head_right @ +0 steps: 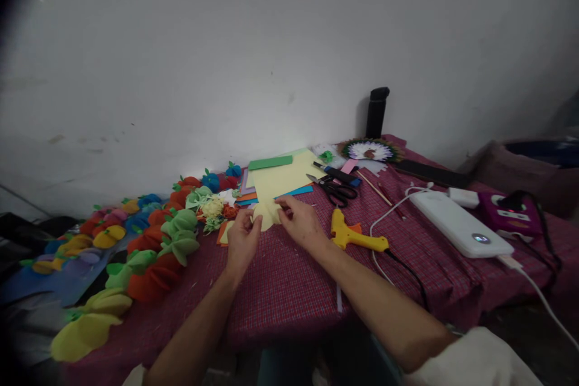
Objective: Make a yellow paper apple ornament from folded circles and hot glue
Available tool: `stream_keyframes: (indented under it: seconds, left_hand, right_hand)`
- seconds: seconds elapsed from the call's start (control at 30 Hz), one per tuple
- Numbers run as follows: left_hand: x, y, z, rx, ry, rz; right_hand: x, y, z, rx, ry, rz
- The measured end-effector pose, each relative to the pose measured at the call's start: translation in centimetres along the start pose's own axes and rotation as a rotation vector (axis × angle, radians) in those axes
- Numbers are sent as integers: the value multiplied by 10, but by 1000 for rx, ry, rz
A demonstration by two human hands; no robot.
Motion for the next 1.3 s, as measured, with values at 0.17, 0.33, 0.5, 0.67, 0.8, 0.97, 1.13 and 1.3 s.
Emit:
stream_keyframes:
  seconds: [0.17,0.33,0.5,0.67,0.8,0.97,1.13,1.3]
  left_hand:
    - [1,-3,-14,125,-92,43]
    - [3,-11,-10,84,-87,121]
    - [2,-8,1,79,-1,91]
    - [2,-6,-10,90,-27,96]
    - [2,-4,-13,121,-3,90]
    - [2,-6,-7,139,50,106]
    - [2,-7,-6,240,58,124]
    - [3,-11,-14,405,59,167]
  right_hand:
    - [-1,4,-9,-85,-62,-60]
    - [0,-6,-9,-216,-114,10]
    - [4,-17,4,-381,-120,139]
    - [5,-17,5,-381,-116,139]
    - [5,-18,9,-381,-96,155]
    - [7,-20,17,-381,-77,221]
    - [6,-14,21,-334,-52,190]
    - [6,-9,25,-240,-13,179]
Point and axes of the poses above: each hand's wrist, its own x-axis away from the middle knuckle, its own y-axis out of the back of the hand, z = x × y, the point moved 10 cm from there along -x, towards the middle knuckle, and after that the axes turned 8 degrees about -z, right-handed, at the moved point
